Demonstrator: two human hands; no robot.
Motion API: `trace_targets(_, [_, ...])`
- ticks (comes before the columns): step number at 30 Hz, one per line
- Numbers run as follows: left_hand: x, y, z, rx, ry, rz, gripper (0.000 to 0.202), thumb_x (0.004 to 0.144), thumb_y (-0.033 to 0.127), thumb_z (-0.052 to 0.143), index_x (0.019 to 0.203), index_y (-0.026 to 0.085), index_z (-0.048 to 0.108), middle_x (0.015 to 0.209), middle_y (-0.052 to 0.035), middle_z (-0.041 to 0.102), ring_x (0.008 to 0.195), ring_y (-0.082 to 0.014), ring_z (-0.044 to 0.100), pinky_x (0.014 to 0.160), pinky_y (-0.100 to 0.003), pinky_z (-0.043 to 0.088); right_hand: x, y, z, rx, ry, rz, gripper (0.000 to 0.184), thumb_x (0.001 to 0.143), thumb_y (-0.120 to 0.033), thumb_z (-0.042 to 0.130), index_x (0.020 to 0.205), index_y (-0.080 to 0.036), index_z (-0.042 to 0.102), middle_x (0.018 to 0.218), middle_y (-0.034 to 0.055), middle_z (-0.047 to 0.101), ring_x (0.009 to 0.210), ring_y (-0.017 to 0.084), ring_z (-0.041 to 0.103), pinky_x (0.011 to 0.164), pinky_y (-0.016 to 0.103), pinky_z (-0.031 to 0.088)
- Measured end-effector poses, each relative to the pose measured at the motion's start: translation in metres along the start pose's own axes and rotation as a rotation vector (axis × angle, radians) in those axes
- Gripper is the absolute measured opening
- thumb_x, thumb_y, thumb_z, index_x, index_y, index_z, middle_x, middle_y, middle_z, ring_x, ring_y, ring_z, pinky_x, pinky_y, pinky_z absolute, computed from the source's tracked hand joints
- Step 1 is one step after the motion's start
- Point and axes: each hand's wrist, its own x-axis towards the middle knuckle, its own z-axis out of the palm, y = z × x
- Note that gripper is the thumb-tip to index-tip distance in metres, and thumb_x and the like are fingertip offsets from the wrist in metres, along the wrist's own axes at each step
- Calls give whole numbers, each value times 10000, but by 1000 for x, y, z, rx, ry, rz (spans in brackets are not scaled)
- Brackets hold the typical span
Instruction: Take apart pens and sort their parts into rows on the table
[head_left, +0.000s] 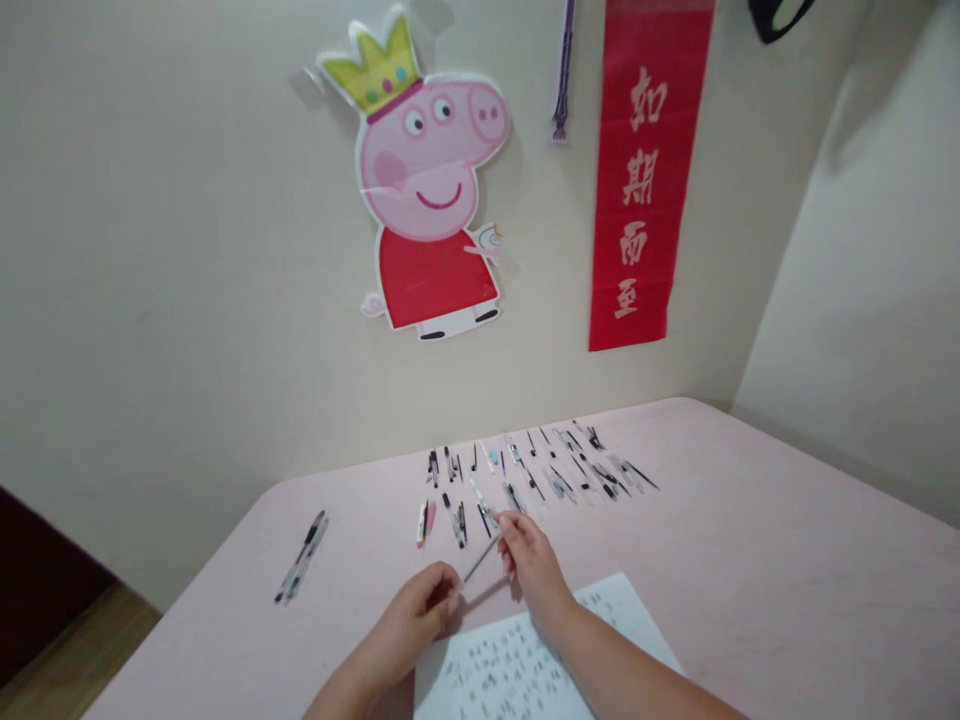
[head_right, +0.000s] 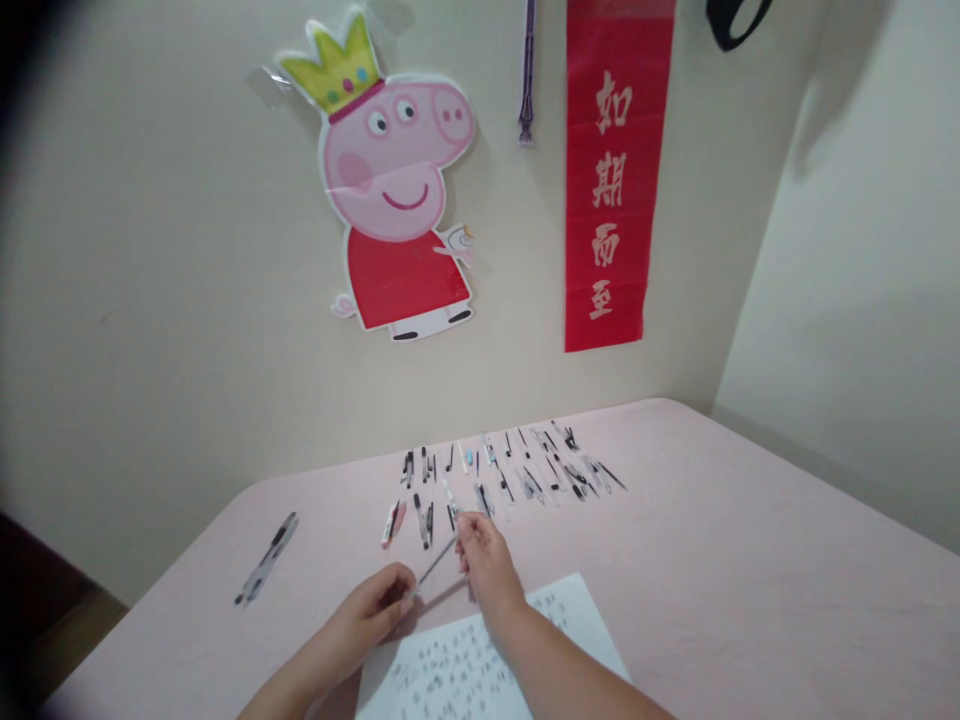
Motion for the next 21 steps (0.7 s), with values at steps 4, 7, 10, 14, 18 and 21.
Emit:
trace_targets(4, [-1,-10,-9,416,146,139,125,815,236,488,883,185,579,851,-54,596,833,-207,527,768,-324,404,4,7,1,-39,4,-8,474,700,-621,606,791,-156,585,530,-64,456,419,60,388,377,174,283])
trace_targets(7, [0,-12,-8,608,193,220,194,838,210,475,981,194,604,908,-89,624,887,-240,543,808,-361,410,-1,10,6,-63,-141,3,484,663,-615,644,777,-147,592,551,-44,515,429,70,448,406,196,346])
trace_targets(10, [1,-10,-2,700,216,274,198,869,210,438,962,199,612,877,-89,626,841,-236,555,771,-356,423,-7,11,12,-91,-293,61,503,640,-607,664,819,-140,606,591,-24,562,451,87,504,427,217,395])
trace_targets(14, [-1,-4,3,742,200,245,214,893,206,397,931,198,608,875,-82,618,823,-224,573,737,-327,428,-12,10,14,-137,-344,131,467,640,-547,681,879,-154,597,662,-14,598,503,101,553,432,213,413])
trace_targets(18, [-2,2,4,724,146,198,211,904,216,394,923,216,604,896,-65,614,808,-196,592,700,-282,421,-12,10,13,-163,-359,126,380,655,-490,674,819,-163,571,622,-32,578,507,102,558,455,218,429])
trace_targets(21, [-2,5,4,679,130,205,188,900,246,422,920,232,608,886,-53,615,794,-185,596,690,-269,416,-13,9,13,-185,-389,119,330,659,-448,674,789,-166,564,577,-50,553,509,102,554,492,232,449])
